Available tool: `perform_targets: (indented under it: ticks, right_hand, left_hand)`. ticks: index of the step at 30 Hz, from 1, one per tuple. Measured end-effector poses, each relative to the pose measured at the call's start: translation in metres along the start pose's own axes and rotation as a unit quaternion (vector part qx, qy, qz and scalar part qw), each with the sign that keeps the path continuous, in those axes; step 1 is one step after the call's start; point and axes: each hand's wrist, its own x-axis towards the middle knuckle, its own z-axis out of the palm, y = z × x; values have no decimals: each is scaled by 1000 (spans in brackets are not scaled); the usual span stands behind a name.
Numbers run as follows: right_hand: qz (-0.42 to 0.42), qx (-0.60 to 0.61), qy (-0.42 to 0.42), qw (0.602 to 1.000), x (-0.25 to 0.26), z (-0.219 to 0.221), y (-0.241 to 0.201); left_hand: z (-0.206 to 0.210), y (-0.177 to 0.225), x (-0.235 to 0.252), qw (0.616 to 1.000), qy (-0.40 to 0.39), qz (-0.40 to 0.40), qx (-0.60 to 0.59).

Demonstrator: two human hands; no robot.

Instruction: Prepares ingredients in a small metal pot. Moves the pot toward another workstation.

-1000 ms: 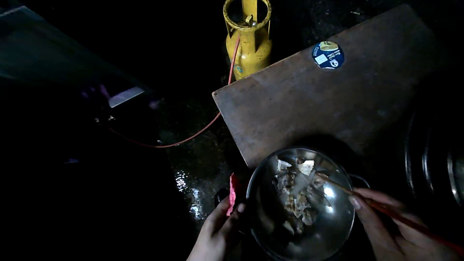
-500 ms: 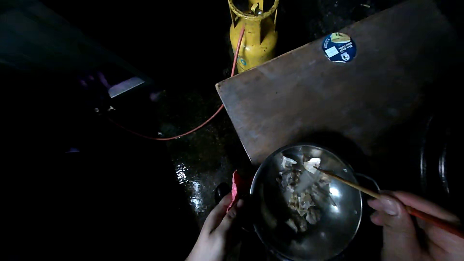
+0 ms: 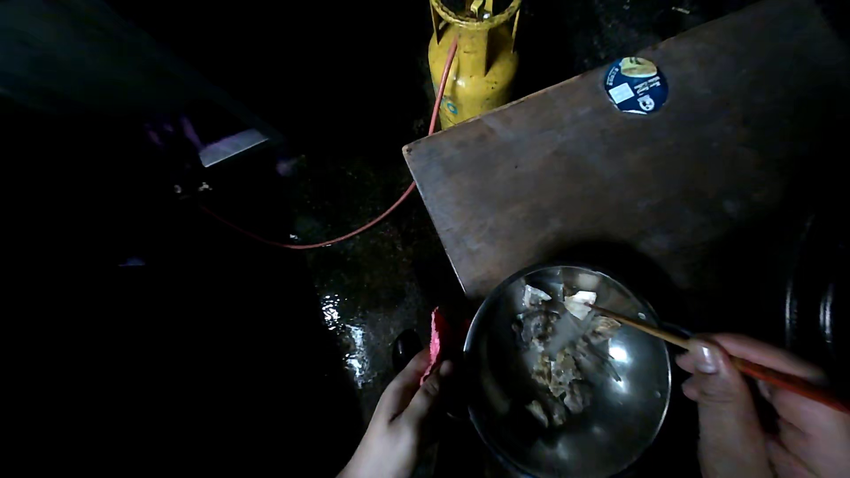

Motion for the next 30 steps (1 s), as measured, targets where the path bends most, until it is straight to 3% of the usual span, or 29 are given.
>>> perform_targets:
  ticks: [17, 24, 30]
  right_hand:
    - [20, -5, 8, 1000, -5, 18, 13]
    - [12, 62, -9, 998, -5, -17, 1]
    - [77, 99, 9, 992, -5, -8, 8]
  left_hand:
    - [-1, 0, 0, 1000, 1, 2, 11]
    - [1, 2, -2, 1000, 4, -13, -13]
    - [1, 0, -1, 1000, 3, -5, -3]
